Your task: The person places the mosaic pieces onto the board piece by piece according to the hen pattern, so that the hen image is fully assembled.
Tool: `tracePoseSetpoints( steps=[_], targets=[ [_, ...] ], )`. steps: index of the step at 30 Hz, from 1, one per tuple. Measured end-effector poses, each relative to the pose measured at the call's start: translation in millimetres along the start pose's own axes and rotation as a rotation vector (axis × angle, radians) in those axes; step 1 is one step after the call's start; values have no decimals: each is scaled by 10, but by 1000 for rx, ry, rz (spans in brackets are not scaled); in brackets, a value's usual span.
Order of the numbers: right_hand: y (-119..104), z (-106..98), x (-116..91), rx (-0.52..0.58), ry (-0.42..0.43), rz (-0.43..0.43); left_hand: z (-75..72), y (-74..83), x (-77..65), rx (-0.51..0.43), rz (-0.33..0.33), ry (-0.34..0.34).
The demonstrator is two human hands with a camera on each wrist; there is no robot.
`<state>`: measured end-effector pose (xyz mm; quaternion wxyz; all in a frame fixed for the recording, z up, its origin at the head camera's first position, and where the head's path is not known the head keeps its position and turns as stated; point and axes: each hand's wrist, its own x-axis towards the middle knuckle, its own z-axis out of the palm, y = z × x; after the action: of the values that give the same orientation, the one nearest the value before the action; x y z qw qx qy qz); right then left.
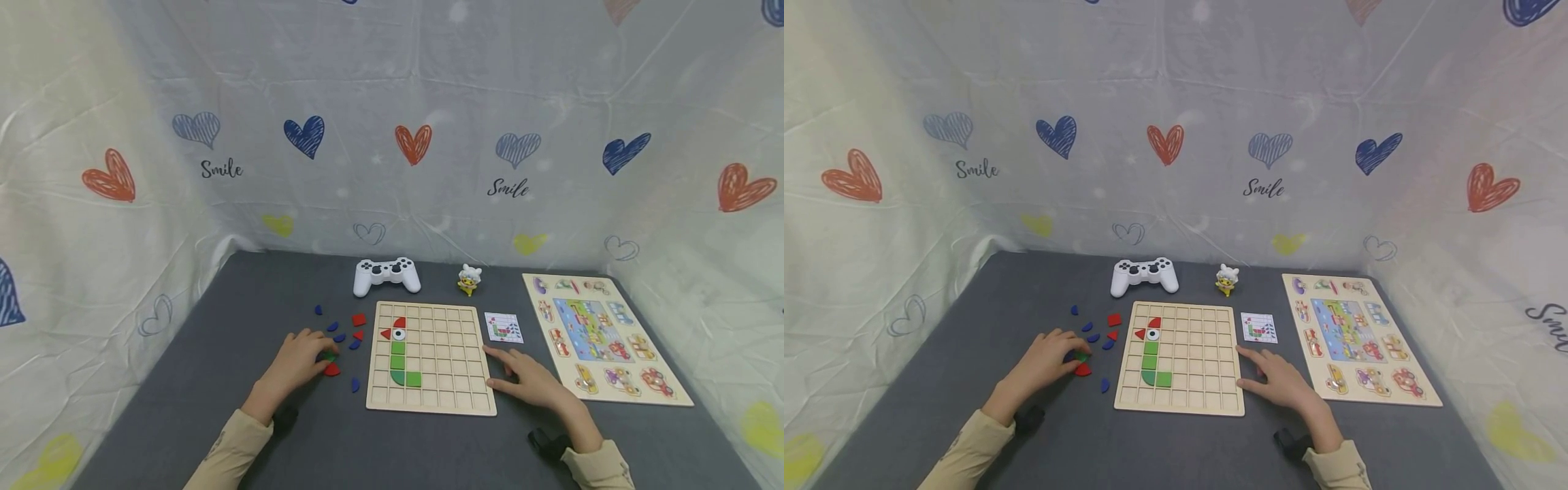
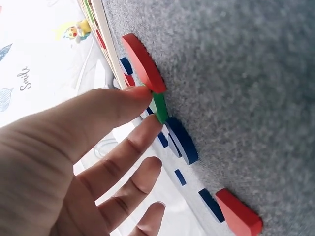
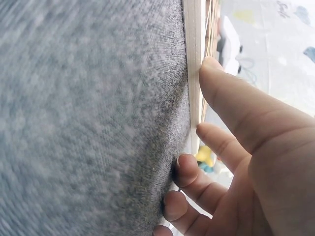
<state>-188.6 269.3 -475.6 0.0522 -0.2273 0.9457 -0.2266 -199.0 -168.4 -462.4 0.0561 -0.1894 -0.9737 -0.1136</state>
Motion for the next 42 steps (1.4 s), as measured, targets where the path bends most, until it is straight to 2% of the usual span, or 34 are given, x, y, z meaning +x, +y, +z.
tracePoseSetpoints(
  steps=[5, 13, 19, 26, 42],
  targets=[
    [-4, -9, 7, -10, -6, -3, -14, -4, 9, 50, -3, 0],
    [0, -1, 9, -5, -2, 2, -21, -5, 42, 22, -31, -31],
    [6, 4, 4, -1, -5, 5, -7, -2, 39, 15, -15, -1],
    [-12, -5, -3, -2, -9, 11, -17, 55, 46, 3, 29, 45],
    [-15, -6, -5, 2, -20, 24, 41, 308, 135, -47, 157, 71]
  ],
)
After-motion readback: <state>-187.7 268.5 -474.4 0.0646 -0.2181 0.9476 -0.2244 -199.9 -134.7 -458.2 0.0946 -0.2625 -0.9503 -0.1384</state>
